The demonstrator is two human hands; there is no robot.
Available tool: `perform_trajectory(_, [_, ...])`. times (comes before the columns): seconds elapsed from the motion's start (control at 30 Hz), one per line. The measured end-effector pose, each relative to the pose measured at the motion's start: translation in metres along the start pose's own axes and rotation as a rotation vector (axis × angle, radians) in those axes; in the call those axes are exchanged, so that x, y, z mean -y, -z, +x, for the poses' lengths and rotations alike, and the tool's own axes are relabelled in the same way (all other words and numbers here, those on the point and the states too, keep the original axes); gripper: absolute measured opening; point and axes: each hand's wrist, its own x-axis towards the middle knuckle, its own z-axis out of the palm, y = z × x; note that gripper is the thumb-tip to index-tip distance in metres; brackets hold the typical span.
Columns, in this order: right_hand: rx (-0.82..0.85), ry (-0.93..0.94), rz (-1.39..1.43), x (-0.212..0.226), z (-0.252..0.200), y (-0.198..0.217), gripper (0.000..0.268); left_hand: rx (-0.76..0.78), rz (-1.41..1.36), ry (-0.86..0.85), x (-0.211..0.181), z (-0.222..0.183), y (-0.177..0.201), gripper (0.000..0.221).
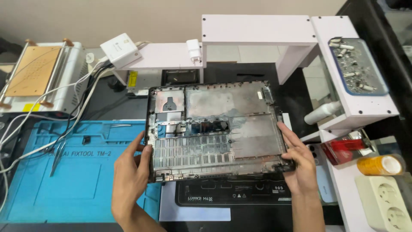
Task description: The recorder is disassembling a laptop and removing internal components like the hard drive and fan using a screwdriver.
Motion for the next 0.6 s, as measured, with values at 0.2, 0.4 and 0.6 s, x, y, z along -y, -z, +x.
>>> perform_trajectory(0.2, [0.082, -0.029, -0.355, -0.030, 0.037, -0.029, 0.058, -0.321, -0.094, 0.147, 0.092, -0.070, -0.002, 0.041])
perform_trajectory(0.4, [0.443, -0.029, -0.619, -0.056, 0.086, -0.112, 0.049, -0.663, -0.386, 0.147, 0.253, -0.134, -0.017, 0.036])
perform_trajectory(0.6, [0.732, 0.147, -1.009, -0.099, 0.141, -0.204, 0.046, -0.635, -0.412, 0.348, 0.301, -0.166, 0.009, 0.036])
